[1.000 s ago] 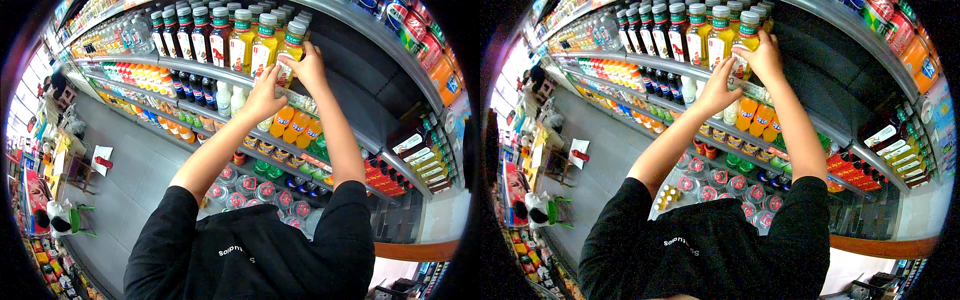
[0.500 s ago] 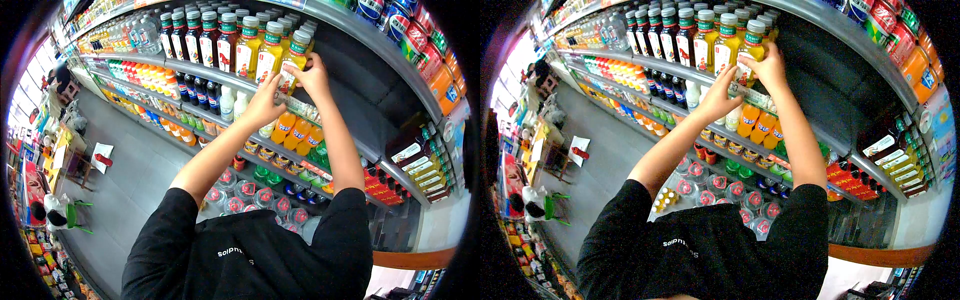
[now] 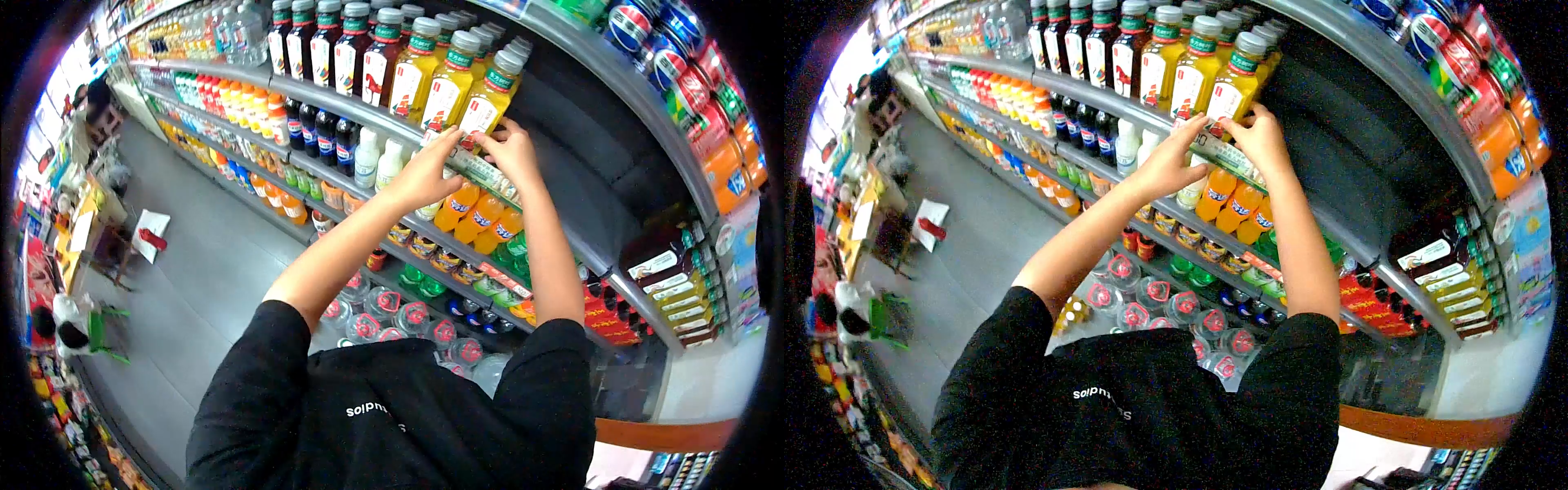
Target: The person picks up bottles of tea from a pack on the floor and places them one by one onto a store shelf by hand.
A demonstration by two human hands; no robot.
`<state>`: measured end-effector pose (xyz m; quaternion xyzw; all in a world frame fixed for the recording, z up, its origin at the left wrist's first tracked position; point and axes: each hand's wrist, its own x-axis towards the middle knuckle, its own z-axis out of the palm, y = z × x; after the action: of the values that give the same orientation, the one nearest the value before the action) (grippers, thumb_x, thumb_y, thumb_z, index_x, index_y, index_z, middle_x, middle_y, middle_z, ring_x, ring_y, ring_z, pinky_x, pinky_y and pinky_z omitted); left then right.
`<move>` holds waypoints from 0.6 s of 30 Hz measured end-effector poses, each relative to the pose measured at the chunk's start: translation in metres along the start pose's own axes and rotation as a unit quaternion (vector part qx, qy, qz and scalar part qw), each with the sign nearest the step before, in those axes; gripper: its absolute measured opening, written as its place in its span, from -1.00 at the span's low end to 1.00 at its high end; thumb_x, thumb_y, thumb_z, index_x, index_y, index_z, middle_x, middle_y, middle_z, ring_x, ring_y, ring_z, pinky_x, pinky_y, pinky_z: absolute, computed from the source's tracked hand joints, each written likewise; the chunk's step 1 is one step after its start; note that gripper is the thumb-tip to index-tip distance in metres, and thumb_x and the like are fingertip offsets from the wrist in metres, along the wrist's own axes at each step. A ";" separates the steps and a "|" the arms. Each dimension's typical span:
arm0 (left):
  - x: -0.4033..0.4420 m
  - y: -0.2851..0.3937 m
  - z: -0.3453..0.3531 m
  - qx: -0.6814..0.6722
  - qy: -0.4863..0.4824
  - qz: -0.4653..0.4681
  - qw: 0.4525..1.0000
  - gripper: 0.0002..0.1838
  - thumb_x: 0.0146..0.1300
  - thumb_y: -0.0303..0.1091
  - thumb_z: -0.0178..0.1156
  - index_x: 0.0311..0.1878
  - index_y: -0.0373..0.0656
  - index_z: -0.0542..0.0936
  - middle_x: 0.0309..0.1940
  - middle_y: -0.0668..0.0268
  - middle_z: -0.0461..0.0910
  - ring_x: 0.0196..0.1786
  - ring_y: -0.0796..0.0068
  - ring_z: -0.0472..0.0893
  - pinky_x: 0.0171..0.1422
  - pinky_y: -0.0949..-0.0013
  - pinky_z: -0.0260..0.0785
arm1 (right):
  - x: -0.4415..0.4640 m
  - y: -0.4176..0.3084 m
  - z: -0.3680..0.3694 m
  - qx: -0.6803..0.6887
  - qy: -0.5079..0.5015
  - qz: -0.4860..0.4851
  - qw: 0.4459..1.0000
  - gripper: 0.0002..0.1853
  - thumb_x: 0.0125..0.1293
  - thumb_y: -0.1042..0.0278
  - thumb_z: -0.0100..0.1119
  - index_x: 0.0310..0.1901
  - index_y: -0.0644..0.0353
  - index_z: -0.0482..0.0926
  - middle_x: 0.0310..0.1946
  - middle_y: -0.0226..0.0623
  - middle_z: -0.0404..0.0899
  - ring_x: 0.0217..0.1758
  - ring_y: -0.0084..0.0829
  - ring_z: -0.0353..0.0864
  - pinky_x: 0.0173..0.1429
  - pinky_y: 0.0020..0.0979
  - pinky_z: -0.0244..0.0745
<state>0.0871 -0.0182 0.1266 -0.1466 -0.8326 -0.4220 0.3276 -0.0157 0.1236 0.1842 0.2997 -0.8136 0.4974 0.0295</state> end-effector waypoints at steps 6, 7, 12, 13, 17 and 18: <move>-0.029 -0.011 -0.003 -0.031 0.044 -0.034 0.998 -0.39 -0.03 -0.36 0.19 0.17 -0.23 0.30 0.23 -0.03 0.21 0.29 0.08 0.23 0.33 0.26 0.10 | -0.004 -0.011 -0.017 -0.032 0.057 0.046 0.997 -0.33 -0.03 0.25 0.40 0.03 0.54 0.35 -0.38 -0.08 0.60 -0.46 -0.47 0.61 -0.43 -0.56 0.53; -0.046 -0.017 -0.008 -0.036 0.041 -0.050 0.997 -0.43 -0.03 -0.38 0.17 0.13 -0.24 0.33 0.22 -0.02 0.23 0.26 0.08 0.26 0.32 0.27 0.12 | -0.015 -0.028 -0.023 -0.046 0.090 0.037 0.994 -0.36 0.01 0.23 0.37 0.01 0.53 0.37 -0.39 -0.06 0.60 -0.47 -0.46 0.61 -0.43 -0.56 0.52; -0.208 -0.071 -0.039 -0.009 -0.046 -0.309 0.950 -0.64 0.01 -0.41 0.13 -0.05 -0.21 0.48 -0.11 0.14 0.52 0.02 0.30 0.49 0.12 0.32 0.32 | -0.056 -0.031 -0.018 0.068 -0.046 0.060 0.995 -0.79 0.21 0.29 0.17 -0.30 0.30 0.52 -0.57 -0.30 0.53 -0.68 -0.59 0.48 -0.62 -0.59 0.37; -0.266 -0.092 -0.039 -0.062 -0.015 -0.354 0.933 -0.66 0.02 -0.41 0.12 -0.07 -0.22 0.50 -0.16 0.13 0.55 -0.05 0.28 0.53 0.07 0.33 0.36 | -0.068 -0.029 -0.005 0.050 -0.111 0.069 0.990 -0.81 0.23 0.32 0.13 -0.32 0.29 0.52 -0.58 -0.30 0.53 -0.68 -0.59 0.48 -0.63 -0.59 0.36; -0.455 -0.054 -0.078 0.084 -0.003 -0.588 0.805 -0.67 0.01 -0.41 0.10 -0.09 -0.21 0.51 -0.25 0.11 0.58 -0.17 0.26 0.58 -0.06 0.30 0.41 | -0.118 -0.002 0.079 0.057 -0.385 0.170 0.905 -0.86 0.21 0.40 0.13 -0.26 0.28 0.52 -0.52 -0.30 0.54 -0.66 -0.59 0.47 -0.60 -0.61 0.36; -0.492 -0.035 -0.086 0.099 0.018 -0.655 0.749 -0.70 0.04 -0.41 0.08 -0.10 -0.21 0.52 -0.30 0.11 0.58 -0.20 0.25 0.59 -0.09 0.28 0.41 | -0.129 0.015 0.108 0.050 -0.426 0.202 0.880 -0.83 0.21 0.36 0.15 -0.23 0.26 0.52 -0.52 -0.29 0.55 -0.66 -0.58 0.48 -0.61 -0.60 0.37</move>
<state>0.4700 -0.0919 -0.1872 0.4756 -0.7552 -0.4511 -0.0021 0.1091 0.0978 0.0736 0.3132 -0.7647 0.3565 -0.4359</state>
